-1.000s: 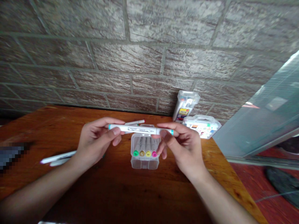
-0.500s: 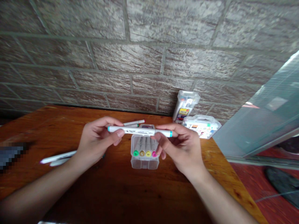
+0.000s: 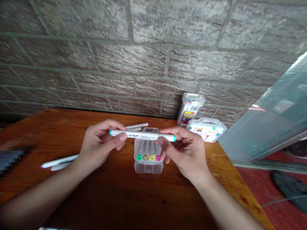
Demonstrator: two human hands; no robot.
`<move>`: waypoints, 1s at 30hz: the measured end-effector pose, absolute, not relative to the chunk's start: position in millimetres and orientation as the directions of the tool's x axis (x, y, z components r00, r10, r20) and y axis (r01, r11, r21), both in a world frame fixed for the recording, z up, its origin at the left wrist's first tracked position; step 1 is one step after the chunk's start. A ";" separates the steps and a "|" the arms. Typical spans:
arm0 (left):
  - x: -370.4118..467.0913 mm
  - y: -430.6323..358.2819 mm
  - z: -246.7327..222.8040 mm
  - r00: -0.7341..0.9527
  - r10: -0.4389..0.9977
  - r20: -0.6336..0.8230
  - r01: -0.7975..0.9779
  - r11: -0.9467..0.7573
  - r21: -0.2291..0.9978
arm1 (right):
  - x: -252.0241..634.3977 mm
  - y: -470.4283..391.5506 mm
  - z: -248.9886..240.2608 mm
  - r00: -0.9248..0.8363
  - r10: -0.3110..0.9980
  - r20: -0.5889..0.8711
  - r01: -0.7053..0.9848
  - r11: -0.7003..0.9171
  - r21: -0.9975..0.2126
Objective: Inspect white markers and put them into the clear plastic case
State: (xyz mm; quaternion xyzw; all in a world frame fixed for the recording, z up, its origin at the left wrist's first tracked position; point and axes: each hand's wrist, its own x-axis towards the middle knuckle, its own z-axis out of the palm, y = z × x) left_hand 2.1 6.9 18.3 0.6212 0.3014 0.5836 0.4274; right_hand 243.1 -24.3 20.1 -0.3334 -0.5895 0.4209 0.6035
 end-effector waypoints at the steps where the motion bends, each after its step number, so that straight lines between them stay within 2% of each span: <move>1: 2.2 6.5 18.8 0.141 0.873 0.466 -0.127 -0.451 0.883 | 243.0 -23.9 19.6 -0.040 0.899 0.436 -0.113 0.430 -0.896; 11: 0.8 8.2 14.8 0.140 0.875 0.464 -0.134 -0.447 0.884 | 243.0 -24.8 24.1 -0.039 0.911 0.412 -0.128 0.404 -0.906; 19: 4.1 6.2 22.7 0.123 0.864 0.489 -0.062 -0.485 0.872 | 243.3 -21.9 18.5 -0.001 0.906 0.424 -0.106 0.422 -0.901; 30: -2.3 9.9 10.7 0.134 0.886 0.444 -0.181 -0.418 0.890 | 243.2 -24.2 24.6 -0.023 0.926 0.376 -0.182 0.366 -0.913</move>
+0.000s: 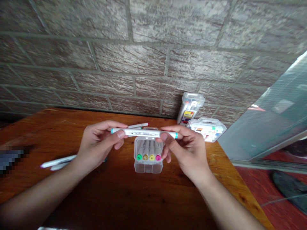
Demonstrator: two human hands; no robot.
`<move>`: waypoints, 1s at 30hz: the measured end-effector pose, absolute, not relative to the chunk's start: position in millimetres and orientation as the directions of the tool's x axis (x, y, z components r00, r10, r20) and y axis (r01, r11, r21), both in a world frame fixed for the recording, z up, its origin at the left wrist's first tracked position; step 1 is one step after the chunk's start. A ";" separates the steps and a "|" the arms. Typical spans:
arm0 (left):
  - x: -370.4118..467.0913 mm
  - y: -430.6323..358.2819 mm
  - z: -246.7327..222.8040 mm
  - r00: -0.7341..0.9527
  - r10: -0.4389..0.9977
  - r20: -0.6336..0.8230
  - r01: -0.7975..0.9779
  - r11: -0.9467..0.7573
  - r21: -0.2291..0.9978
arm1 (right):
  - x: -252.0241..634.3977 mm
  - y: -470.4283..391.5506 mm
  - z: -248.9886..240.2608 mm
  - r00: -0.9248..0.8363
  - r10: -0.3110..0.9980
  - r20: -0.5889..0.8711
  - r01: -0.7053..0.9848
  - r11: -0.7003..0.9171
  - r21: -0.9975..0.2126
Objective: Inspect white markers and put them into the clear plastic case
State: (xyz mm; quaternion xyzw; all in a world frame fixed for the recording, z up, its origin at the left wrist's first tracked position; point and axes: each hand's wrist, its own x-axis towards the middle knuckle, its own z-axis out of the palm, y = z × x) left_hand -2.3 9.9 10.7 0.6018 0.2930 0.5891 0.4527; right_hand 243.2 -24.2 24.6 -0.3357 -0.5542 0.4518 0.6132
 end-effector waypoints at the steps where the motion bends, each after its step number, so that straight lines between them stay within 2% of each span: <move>1: -3.2 10.2 9.3 0.138 0.886 0.443 -0.179 -0.417 0.891 | 243.3 -24.2 24.5 -0.024 0.927 0.375 -0.183 0.365 -0.913; 18: -5.3 11.6 7.4 0.160 0.876 0.455 -0.237 -0.414 0.879 | 244.2 -22.5 25.0 -0.024 0.930 0.366 -0.228 0.351 -0.908; 30: 4.3 7.3 21.2 0.077 0.852 0.518 -0.039 -0.516 0.856 | 241.7 -22.2 16.3 0.000 0.902 0.431 -0.108 0.428 -0.897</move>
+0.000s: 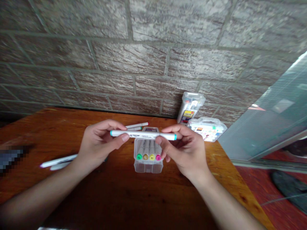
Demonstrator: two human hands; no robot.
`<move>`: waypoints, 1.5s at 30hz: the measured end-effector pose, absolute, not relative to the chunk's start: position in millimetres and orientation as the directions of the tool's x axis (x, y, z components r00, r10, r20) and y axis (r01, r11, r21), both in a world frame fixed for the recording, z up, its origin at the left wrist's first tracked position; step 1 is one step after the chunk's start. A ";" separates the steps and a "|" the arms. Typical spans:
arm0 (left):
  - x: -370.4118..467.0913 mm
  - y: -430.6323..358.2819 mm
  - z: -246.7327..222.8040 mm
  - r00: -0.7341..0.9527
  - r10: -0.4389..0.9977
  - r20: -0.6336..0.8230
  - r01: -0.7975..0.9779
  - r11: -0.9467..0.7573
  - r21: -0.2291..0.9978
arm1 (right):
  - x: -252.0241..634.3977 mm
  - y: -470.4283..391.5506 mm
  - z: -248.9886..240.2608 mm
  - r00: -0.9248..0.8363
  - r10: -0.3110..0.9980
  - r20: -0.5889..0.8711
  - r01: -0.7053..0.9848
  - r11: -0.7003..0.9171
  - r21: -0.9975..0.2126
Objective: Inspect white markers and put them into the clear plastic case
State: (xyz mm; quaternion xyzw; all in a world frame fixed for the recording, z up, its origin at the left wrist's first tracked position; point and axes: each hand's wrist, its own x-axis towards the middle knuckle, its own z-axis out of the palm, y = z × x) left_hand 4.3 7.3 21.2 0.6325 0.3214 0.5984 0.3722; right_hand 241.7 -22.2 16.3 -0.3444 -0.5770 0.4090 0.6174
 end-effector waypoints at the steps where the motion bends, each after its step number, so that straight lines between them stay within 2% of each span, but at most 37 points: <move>1: 4.5 7.2 21.1 0.073 0.856 0.512 -0.032 -0.511 0.859 | 241.9 -21.9 15.4 0.003 0.901 0.435 -0.099 0.433 -0.896; 18: 4.2 7.4 21.0 0.103 0.845 0.524 -0.061 -0.521 0.852 | 241.6 -23.5 21.9 -0.014 0.903 0.430 -0.120 0.426 -0.897; 32: 4.4 7.6 21.2 0.111 0.848 0.518 -0.069 -0.513 0.855 | 241.4 -23.1 16.2 0.020 0.889 0.458 -0.048 0.459 -0.887; 45: 2.8 4.7 25.0 0.107 0.875 0.473 -0.022 -0.474 0.880 | 242.5 -24.0 20.5 0.007 0.909 0.418 -0.129 0.415 -0.901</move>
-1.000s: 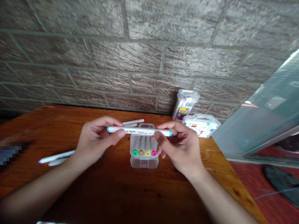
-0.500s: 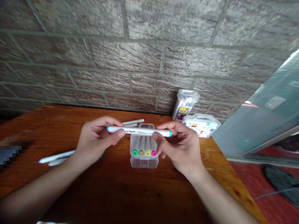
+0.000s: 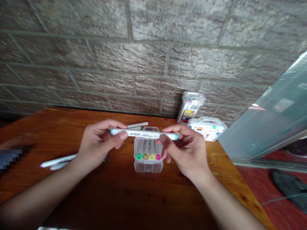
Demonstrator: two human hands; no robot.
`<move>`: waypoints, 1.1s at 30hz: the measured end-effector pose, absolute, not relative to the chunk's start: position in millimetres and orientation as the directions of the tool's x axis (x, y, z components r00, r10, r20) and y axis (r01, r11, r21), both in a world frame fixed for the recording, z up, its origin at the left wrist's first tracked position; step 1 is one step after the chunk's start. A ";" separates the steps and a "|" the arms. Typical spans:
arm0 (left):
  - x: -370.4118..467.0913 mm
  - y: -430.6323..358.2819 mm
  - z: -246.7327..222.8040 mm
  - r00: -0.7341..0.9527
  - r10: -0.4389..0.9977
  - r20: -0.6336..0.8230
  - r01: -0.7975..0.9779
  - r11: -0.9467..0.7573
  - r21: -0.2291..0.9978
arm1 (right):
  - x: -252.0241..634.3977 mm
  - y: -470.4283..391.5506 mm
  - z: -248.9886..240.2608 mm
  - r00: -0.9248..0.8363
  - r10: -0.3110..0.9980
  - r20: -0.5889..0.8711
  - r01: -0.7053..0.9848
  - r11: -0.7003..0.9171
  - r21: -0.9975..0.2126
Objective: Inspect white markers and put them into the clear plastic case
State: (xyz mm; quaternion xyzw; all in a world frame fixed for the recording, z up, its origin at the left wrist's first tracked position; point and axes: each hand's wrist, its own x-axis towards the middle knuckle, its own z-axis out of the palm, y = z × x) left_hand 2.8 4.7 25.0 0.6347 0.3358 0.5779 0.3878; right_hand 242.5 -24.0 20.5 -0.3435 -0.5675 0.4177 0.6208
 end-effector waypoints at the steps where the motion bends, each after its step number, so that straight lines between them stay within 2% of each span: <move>1: 2.8 4.6 25.2 0.110 0.876 0.470 -0.030 -0.469 0.882 | 242.1 -24.3 21.4 0.009 0.911 0.412 -0.130 0.409 -0.903; 8: 2.8 5.3 24.7 0.114 0.889 0.444 -0.050 -0.441 0.896 | 241.0 -24.6 23.9 0.019 0.915 0.403 -0.120 0.402 -0.908; 18: 3.6 5.9 23.2 0.094 0.872 0.480 -0.044 -0.479 0.877 | 243.0 -22.4 15.6 0.030 0.894 0.448 -0.046 0.449 -0.893; 33: 3.2 6.0 23.4 0.095 0.876 0.472 -0.036 -0.471 0.881 | 243.9 -22.3 15.9 0.027 0.894 0.447 -0.061 0.448 -0.892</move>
